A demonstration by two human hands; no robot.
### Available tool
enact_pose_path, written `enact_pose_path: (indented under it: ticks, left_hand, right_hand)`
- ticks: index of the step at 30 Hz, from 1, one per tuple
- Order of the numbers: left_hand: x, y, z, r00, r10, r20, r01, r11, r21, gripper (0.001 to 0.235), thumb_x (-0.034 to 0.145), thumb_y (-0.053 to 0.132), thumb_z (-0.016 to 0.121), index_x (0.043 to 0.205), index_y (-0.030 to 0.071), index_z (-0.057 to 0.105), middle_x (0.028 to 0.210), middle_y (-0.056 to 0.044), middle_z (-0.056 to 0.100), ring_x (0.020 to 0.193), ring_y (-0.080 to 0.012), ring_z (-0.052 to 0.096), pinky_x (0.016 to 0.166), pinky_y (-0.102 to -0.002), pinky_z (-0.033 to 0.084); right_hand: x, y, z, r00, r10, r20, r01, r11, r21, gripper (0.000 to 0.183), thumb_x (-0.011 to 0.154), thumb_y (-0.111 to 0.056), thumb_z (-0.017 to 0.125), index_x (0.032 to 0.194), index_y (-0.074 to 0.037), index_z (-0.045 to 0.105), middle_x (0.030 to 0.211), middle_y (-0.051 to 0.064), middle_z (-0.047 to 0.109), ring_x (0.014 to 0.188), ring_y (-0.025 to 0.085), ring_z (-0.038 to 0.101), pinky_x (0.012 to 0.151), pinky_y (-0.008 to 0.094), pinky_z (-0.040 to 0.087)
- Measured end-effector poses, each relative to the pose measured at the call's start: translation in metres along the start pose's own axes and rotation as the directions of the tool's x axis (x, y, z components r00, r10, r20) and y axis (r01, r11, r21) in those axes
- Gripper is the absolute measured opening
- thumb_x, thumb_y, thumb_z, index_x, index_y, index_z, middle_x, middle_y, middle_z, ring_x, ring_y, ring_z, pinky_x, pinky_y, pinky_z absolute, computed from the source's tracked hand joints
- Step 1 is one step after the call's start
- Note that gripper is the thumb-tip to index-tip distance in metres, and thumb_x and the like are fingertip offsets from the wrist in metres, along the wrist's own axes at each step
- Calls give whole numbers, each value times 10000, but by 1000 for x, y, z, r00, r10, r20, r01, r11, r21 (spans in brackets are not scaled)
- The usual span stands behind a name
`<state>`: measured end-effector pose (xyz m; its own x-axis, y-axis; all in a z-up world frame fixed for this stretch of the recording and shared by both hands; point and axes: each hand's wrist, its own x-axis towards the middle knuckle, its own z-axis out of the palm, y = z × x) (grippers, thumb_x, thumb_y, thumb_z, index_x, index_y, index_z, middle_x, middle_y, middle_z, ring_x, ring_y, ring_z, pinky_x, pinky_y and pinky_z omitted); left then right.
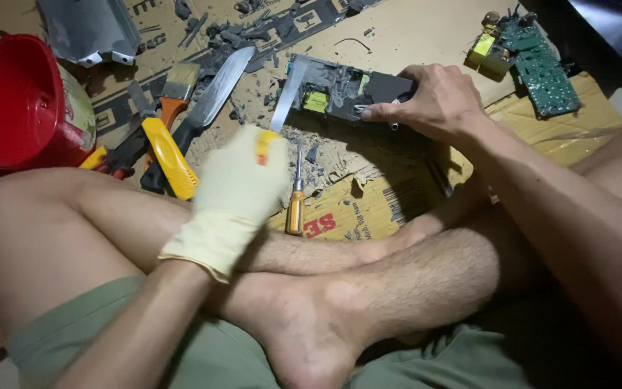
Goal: The person scrapes a gray electronic component using a screwdriver and a knife. They work on a cardboard surface, removing material from the device while wearing a glove on one hand.
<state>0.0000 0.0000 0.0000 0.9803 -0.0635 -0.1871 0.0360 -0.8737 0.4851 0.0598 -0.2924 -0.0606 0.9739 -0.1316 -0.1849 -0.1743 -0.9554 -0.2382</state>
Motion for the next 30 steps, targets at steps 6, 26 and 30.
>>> enact_pose_path:
  ticks: [6, 26, 30]
  left_hand:
    - [8, 40, 14, 982, 73, 174, -107, 975, 193, 350, 971, 431, 397, 997, 155, 611, 971, -145, 717, 918, -428, 671, 816, -553, 484]
    - [16, 37, 36, 973, -2, 231, -20, 996, 92, 474, 964, 401, 308, 1112, 127, 666, 1131, -202, 698, 1073, -458, 629, 929, -554, 461]
    - [14, 37, 34, 968, -16, 250, -5, 997, 81, 487, 962, 409, 303, 1101, 110, 662, 1133, -219, 693, 1080, -466, 623, 934, -552, 452]
  right_hand:
    - [-6, -5, -8, 1000, -17, 24, 15, 996, 88, 1169, 630, -864, 662, 1461, -49, 551, 982, 237, 726, 887, 328, 691, 776, 480, 567]
    - [-5, -5, -18, 997, -14, 81, -2, 980, 198, 1115, 685, -810, 649, 1487, -52, 490, 1466, 235, 512, 1295, 406, 503, 1000, 527, 425]
    - [0, 9, -2, 994, -99, -56, 109, 967, 229, 892, 736, -789, 717, 1156, -18, 558, 1149, 222, 608, 989, 338, 568, 810, 489, 479]
